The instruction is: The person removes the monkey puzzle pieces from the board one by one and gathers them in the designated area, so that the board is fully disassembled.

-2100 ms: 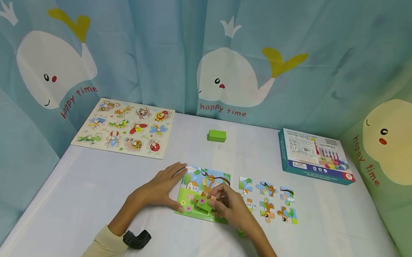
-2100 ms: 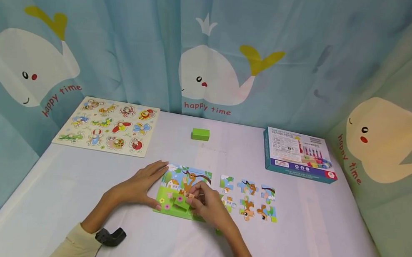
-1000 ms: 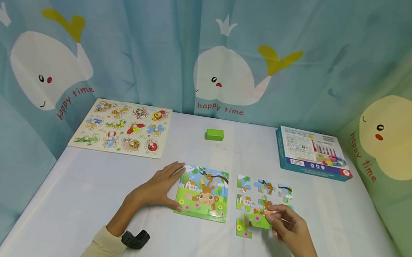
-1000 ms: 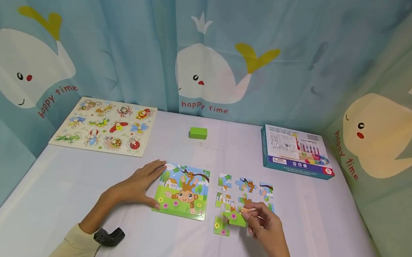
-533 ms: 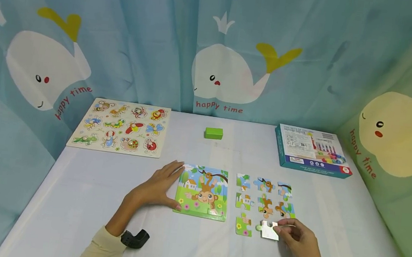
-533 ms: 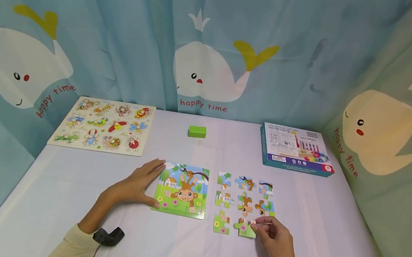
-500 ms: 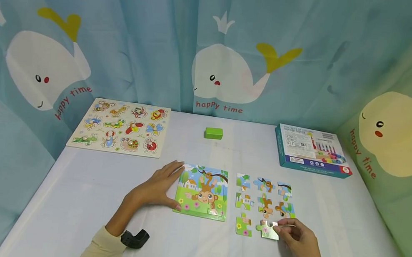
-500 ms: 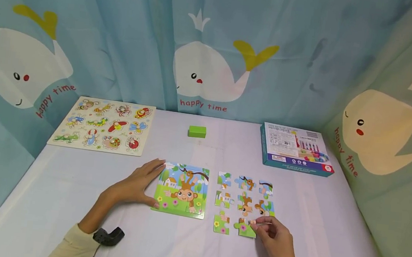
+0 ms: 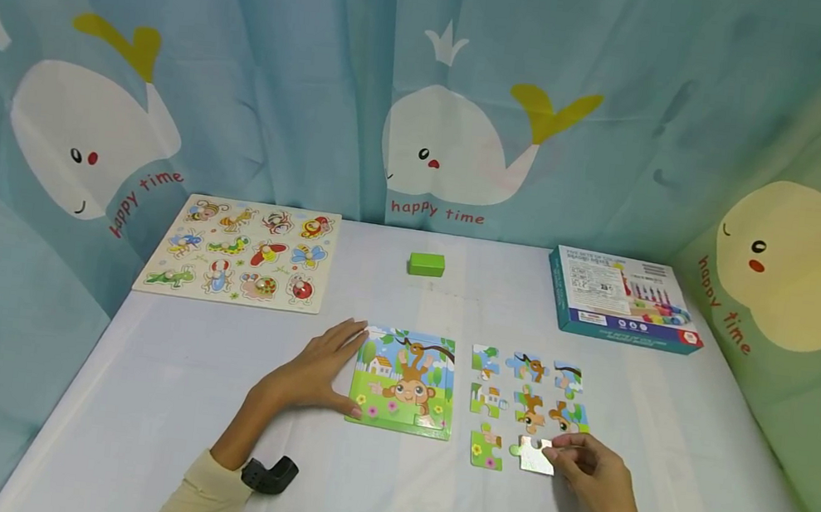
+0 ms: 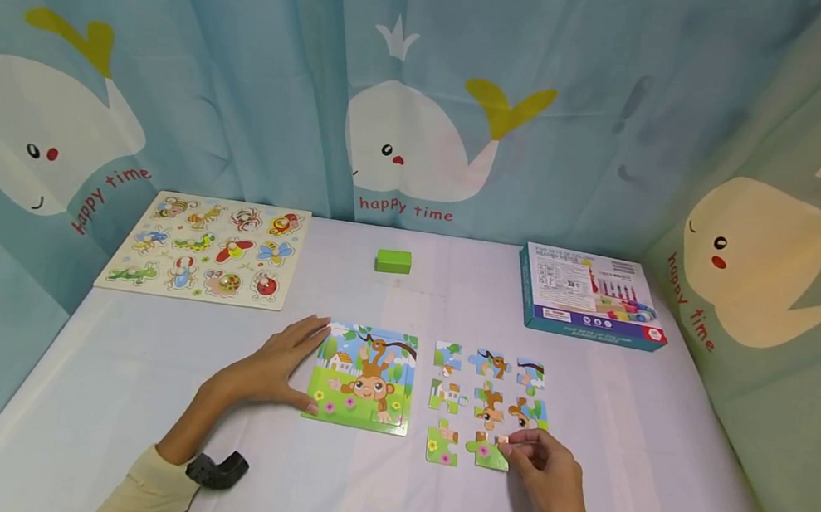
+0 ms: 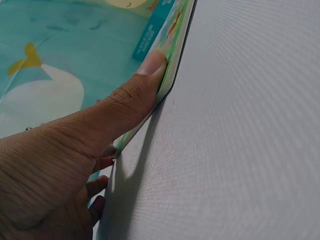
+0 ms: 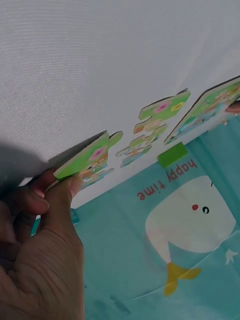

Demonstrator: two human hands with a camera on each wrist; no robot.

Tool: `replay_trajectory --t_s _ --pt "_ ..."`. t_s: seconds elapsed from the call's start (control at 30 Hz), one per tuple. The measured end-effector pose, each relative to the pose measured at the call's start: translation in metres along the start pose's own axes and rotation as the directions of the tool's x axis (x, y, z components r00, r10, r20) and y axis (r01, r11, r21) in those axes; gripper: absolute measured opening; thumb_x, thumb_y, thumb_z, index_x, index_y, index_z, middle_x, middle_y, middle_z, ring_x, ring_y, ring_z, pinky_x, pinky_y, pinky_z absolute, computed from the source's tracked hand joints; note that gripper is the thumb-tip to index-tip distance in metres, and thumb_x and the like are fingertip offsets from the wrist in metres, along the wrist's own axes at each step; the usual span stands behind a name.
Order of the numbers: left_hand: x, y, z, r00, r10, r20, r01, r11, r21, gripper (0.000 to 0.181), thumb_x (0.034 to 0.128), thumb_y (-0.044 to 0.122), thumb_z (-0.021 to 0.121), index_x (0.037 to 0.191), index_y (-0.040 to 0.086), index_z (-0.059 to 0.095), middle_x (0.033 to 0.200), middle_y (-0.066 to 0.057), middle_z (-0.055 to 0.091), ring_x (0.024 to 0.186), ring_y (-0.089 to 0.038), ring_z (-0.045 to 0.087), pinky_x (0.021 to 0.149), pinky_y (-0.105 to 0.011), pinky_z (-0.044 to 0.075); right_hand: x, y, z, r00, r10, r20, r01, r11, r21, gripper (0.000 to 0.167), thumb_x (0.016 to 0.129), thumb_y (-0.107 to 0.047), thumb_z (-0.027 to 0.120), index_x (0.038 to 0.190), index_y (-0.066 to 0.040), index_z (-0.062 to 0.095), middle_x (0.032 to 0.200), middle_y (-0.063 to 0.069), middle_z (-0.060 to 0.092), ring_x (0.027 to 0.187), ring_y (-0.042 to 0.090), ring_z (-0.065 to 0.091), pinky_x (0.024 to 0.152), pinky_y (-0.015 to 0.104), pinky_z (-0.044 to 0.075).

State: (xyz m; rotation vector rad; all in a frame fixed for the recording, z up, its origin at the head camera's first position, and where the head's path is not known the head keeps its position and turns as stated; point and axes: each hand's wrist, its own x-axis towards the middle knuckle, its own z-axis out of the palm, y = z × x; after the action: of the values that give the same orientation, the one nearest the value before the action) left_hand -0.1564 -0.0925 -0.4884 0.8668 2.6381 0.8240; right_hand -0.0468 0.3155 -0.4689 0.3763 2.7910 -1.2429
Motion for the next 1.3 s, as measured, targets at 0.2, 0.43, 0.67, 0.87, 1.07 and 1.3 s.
replay_trajectory --t_s 0.2,0.43,0.67,0.87,1.07,1.3 --pt "-0.0005 0.0015 -0.0013 1.0 0.006 -0.002 -0.006 1.0 -0.008 0.117 0.0679 0.052 0.084 0.152 -0.004 0.025 0.163 -0.016 0.017 0.151 -0.036 0.01 0.115 -0.059 0.024 0.0002 -0.0014 0.0025 0.996 -0.067 -0.051 0.063 0.994 -0.088 0.019 0.086 -0.02 0.075 0.095 -0.004 0.069 0.077 0.001 0.067 0.06 -0.001 0.053 0.055 0.021 0.046" --pt "0.0004 0.0007 -0.0003 1.0 0.001 0.002 -0.001 1.0 0.01 0.117 0.0679 0.053 0.083 0.152 -0.003 0.025 0.163 -0.015 0.018 0.151 -0.036 0.01 0.115 -0.059 0.024 0.0007 -0.0015 0.0031 0.995 -0.061 -0.073 0.048 0.985 -0.164 0.019 0.087 -0.025 0.075 0.093 -0.008 0.069 0.078 0.001 0.065 0.061 -0.002 0.053 0.056 0.02 0.044" --pt "0.0009 0.0004 -0.0004 1.0 -0.004 0.007 0.004 1.0 0.006 0.118 0.0677 0.054 0.083 0.153 -0.003 0.024 0.163 -0.015 0.017 0.151 -0.036 0.009 0.115 -0.059 0.024 -0.0001 -0.0014 0.0043 0.994 -0.063 -0.087 0.048 0.985 -0.166 0.02 0.087 -0.025 0.075 0.093 -0.008 0.069 0.078 0.0 0.062 0.061 -0.001 0.05 0.055 0.02 0.043" --pt "0.0007 -0.0002 0.0006 1.0 0.002 0.003 -0.002 1.0 0.014 0.118 0.0678 0.055 0.082 0.153 -0.002 0.024 0.163 -0.014 0.017 0.151 -0.036 0.01 0.115 -0.059 0.024 0.0001 -0.0012 0.005 0.993 -0.066 -0.095 0.049 0.983 -0.177 0.02 0.087 -0.026 0.075 0.092 -0.008 0.069 0.078 0.001 0.062 0.059 -0.001 0.049 0.055 0.02 0.043" --pt "0.0004 0.0007 0.0006 1.0 0.005 0.0 -0.005 1.0 0.019 0.118 0.0678 0.055 0.083 0.153 -0.002 0.025 0.163 -0.015 0.017 0.151 -0.036 0.011 0.115 -0.059 0.025 -0.0005 -0.0017 0.0049 0.995 -0.052 -0.091 0.036 0.985 -0.166 0.02 0.087 -0.024 0.074 0.094 -0.006 0.069 0.079 0.002 0.062 0.06 0.0 0.049 0.054 0.02 0.043" --pt "0.0009 0.0015 0.0003 1.0 -0.001 0.003 0.001 1.0 0.007 0.117 0.0677 0.054 0.083 0.153 -0.002 0.025 0.163 -0.015 0.017 0.151 -0.036 0.01 0.115 -0.059 0.024 -0.0022 -0.0045 0.0039 0.995 -0.018 -0.095 0.003 0.988 -0.157 0.022 0.088 -0.027 0.074 0.094 -0.007 0.069 0.081 0.003 0.065 0.061 0.001 0.051 0.054 0.02 0.043"
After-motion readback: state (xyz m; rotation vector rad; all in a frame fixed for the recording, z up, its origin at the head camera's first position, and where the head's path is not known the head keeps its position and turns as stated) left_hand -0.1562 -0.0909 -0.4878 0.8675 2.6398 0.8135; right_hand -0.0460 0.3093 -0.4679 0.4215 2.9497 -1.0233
